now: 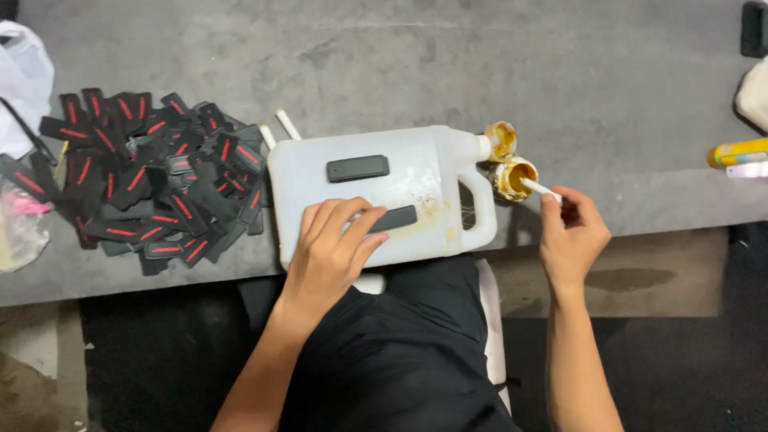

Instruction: Apply glue to the back of small labels using an applicator and arrange them in a row on a workbench

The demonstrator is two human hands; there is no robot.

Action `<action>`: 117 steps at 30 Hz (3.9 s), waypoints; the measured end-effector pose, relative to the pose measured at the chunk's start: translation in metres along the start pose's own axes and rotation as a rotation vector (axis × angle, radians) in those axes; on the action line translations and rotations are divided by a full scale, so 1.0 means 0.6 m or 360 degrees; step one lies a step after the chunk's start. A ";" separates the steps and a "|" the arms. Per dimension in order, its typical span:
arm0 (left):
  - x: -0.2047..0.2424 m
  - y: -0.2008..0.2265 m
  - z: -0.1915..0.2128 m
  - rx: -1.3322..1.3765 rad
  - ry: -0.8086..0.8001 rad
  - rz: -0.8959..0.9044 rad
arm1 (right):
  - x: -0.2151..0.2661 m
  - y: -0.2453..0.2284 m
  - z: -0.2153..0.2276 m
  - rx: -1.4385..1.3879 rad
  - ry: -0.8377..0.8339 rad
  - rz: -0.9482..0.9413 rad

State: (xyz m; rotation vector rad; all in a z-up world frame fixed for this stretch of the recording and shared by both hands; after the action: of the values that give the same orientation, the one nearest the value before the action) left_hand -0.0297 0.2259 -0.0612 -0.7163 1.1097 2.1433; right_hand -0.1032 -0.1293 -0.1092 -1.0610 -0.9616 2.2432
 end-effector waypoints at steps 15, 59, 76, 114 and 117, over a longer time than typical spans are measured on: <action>0.004 -0.005 0.003 -0.0005 0.0021 0.0166 | -0.062 0.050 -0.026 0.0130 -0.0262 -0.0089; 0.007 0.000 0.008 0.0042 0.0040 0.0165 | -0.075 0.035 -0.008 -0.0580 0.0066 -0.0830; 0.000 0.008 0.009 0.0029 -0.0099 0.0210 | -0.075 -0.053 0.038 0.0077 -0.0388 -0.0249; -0.006 0.011 0.022 -0.0076 0.0284 0.0000 | 0.133 -0.313 -0.111 -0.0216 -0.0494 0.1024; -0.008 0.012 0.030 -0.0108 0.0302 0.0028 | 0.124 -0.312 -0.110 -0.0190 -0.0441 0.1093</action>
State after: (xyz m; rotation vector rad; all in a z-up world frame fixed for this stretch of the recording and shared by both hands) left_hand -0.0346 0.2364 -0.0452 -0.9609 1.1471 2.1717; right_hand -0.0720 0.0657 -0.0320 -1.3016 -0.9442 2.9827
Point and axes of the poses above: each hand's wrist, its own x-axis away from the middle knuckle, its own z-axis out of the back of the hand, y = z × x, the point moved 6 cm from there along -x, towards the middle knuckle, and after that the axes turned 14 degrees about y, right-handed, at the moved point
